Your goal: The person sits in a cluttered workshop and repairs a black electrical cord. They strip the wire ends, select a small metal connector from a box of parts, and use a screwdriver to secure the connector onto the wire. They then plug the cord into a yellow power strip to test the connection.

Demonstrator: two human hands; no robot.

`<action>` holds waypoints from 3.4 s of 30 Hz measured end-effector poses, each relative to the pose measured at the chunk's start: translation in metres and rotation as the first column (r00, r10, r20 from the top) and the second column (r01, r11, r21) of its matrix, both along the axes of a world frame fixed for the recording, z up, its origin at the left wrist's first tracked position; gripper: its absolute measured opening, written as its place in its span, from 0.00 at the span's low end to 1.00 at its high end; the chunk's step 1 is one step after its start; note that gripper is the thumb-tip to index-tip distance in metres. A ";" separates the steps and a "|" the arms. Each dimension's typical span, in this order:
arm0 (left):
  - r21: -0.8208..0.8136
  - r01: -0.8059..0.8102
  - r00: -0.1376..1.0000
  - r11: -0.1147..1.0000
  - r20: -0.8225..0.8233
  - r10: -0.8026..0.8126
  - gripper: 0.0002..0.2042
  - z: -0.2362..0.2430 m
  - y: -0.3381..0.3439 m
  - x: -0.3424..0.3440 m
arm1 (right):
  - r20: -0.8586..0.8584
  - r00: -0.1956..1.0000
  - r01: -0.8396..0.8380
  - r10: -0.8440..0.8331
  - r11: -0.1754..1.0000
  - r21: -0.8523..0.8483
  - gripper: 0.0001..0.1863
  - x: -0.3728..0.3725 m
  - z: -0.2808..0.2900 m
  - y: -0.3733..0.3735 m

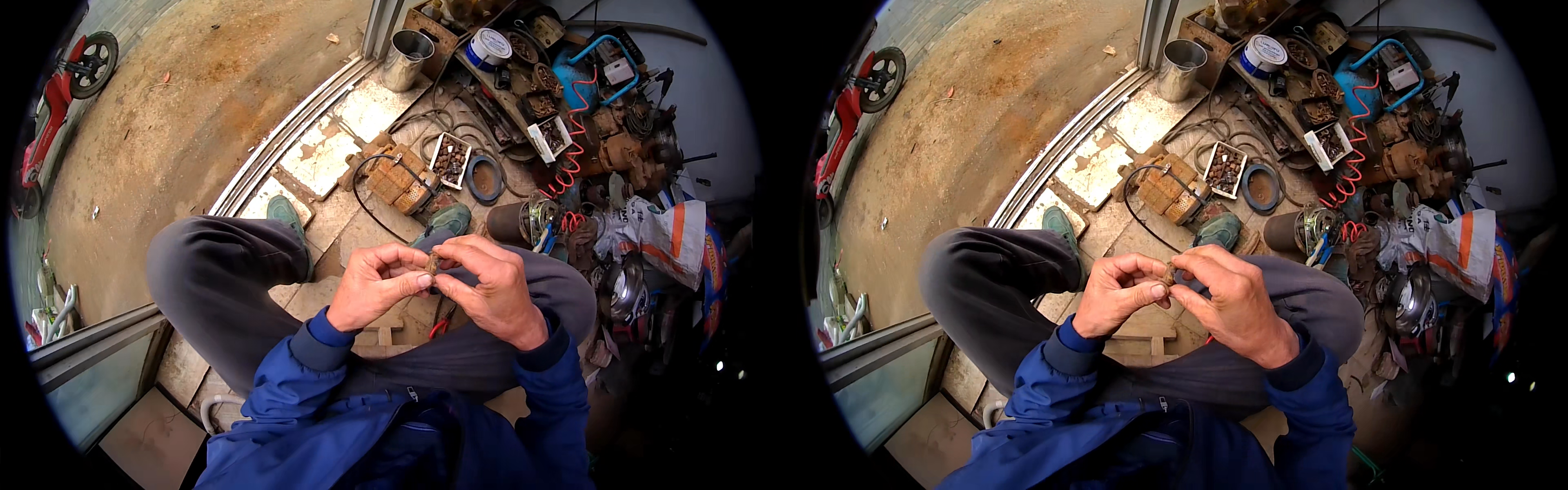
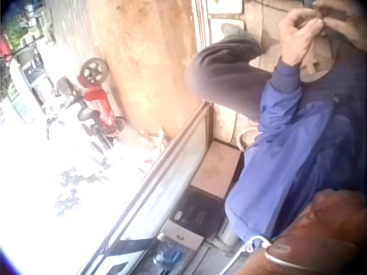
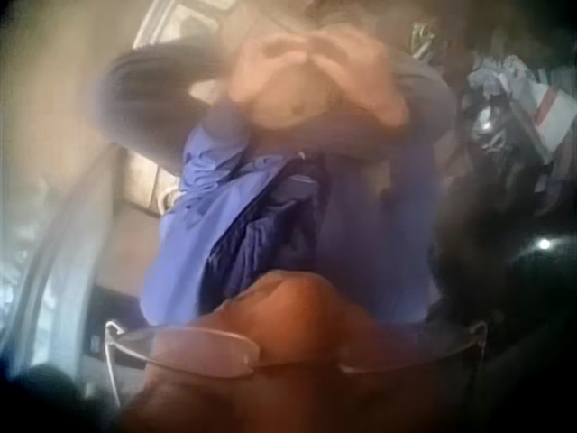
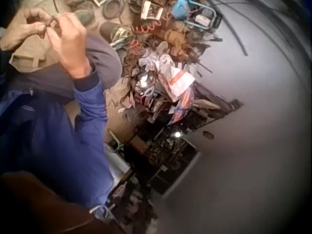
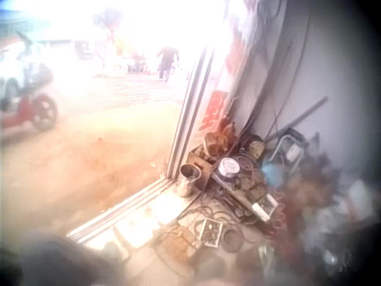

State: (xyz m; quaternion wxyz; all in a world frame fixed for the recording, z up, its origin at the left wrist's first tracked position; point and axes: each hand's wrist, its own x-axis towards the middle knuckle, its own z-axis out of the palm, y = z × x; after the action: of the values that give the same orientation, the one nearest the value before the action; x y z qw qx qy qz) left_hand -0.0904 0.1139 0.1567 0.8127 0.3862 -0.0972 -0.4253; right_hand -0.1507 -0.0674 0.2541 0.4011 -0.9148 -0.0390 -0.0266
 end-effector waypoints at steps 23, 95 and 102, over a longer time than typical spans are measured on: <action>-0.052 -0.031 0.996 0.998 0.080 0.035 0.08 -0.007 -0.005 -0.004 | -0.024 0.999 0.040 -0.038 0.991 0.126 0.19 0.000 -0.010 -0.003; 0.510 0.023 0.998 0.860 -0.062 0.010 0.18 -0.230 -0.061 0.169 | -0.364 0.785 0.614 -0.501 0.707 0.350 0.16 0.141 -0.316 -0.013; 0.293 0.023 0.942 0.956 -0.326 0.078 0.12 -0.247 -0.057 0.163 | -0.412 0.853 0.515 -0.321 0.646 0.563 0.17 0.142 -0.329 -0.026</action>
State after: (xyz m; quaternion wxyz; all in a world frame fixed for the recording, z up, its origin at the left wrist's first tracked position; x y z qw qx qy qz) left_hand 0.0731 0.0568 -0.0900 0.7572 0.4258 0.1113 -0.4827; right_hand -0.0086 -0.0931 -0.0747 0.6792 -0.6924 0.2433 -0.0039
